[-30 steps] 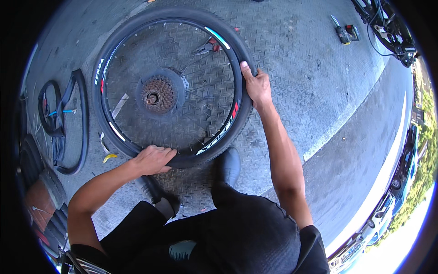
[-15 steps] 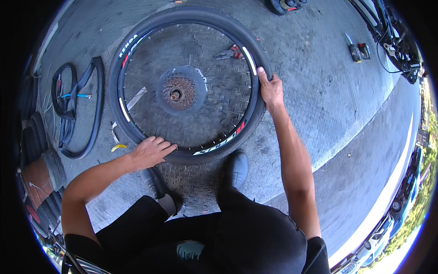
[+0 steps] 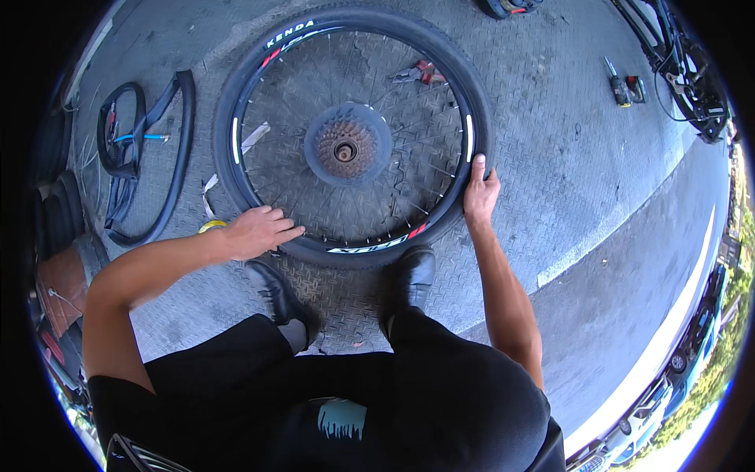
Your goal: The person removes a bicycle tire from the rim, installs a new inner tube, and seats the tire back onto the rim. They then inflate the tire and mount the wheel onto the bicycle frame, securing it with a power tool.
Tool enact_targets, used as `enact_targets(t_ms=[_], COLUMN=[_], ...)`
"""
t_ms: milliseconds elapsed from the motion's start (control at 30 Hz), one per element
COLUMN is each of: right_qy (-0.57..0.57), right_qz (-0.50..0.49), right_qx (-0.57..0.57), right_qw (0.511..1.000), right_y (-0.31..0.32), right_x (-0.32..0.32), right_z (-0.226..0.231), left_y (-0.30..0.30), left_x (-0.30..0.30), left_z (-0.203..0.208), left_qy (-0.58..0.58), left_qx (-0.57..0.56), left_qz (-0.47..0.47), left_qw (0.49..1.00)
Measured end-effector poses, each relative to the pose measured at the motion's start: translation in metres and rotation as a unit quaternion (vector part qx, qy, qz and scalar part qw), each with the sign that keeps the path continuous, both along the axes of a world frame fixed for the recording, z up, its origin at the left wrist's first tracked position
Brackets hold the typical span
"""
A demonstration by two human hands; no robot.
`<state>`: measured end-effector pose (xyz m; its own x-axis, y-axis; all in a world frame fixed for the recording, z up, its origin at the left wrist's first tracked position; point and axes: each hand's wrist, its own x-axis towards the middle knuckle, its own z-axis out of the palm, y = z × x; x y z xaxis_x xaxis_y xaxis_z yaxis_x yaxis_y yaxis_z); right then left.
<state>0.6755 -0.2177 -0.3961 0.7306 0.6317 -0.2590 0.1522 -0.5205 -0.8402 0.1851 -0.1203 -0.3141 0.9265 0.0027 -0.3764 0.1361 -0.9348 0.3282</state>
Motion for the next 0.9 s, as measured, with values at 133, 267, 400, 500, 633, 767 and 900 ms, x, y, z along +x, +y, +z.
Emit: enact_targets(t_ms=[133, 267, 400, 500, 633, 767, 900], right_qy=[-0.03, -0.068, -0.009, 0.127, 0.136, 0.044, 0.066], right_qz=[0.031, 0.086, 0.194, 0.143, 0.117, 0.108, 0.085], right_qx=[-0.047, 0.059, -0.053, -0.001, -0.011, -0.055, -0.078], right_qw=[0.998, 0.992, 0.98, 0.982, 0.984, 0.992, 0.991], right_y=[-0.013, -0.006, 0.021, 0.038, 0.042, 0.061, 0.063], right_x=[0.015, 0.035, 0.09, 0.102, 0.098, 0.071, 0.067], right_z=[-0.019, -0.024, -0.015, -0.045, -0.052, -0.033, -0.034], left_y=[0.012, 0.051, 0.099, 0.1, 0.077, 0.049, 0.062], left_x=[-0.007, -0.042, -0.053, -0.039, -0.023, -0.029, -0.029], left_z=[0.003, 0.004, 0.019, 0.003, 0.002, -0.007, -0.007], left_qy=[-0.022, -0.143, -0.262, -0.252, -0.305, -0.293, -0.279], left_qx=[-0.089, -0.013, 0.109, -0.129, -0.362, -0.389, -0.409], left_qz=[0.011, 0.059, 0.495, 0.675, 0.757, 0.777, 0.793], left_qw=[0.996, 0.988, 0.822, 0.682, 0.45, 0.399, 0.354])
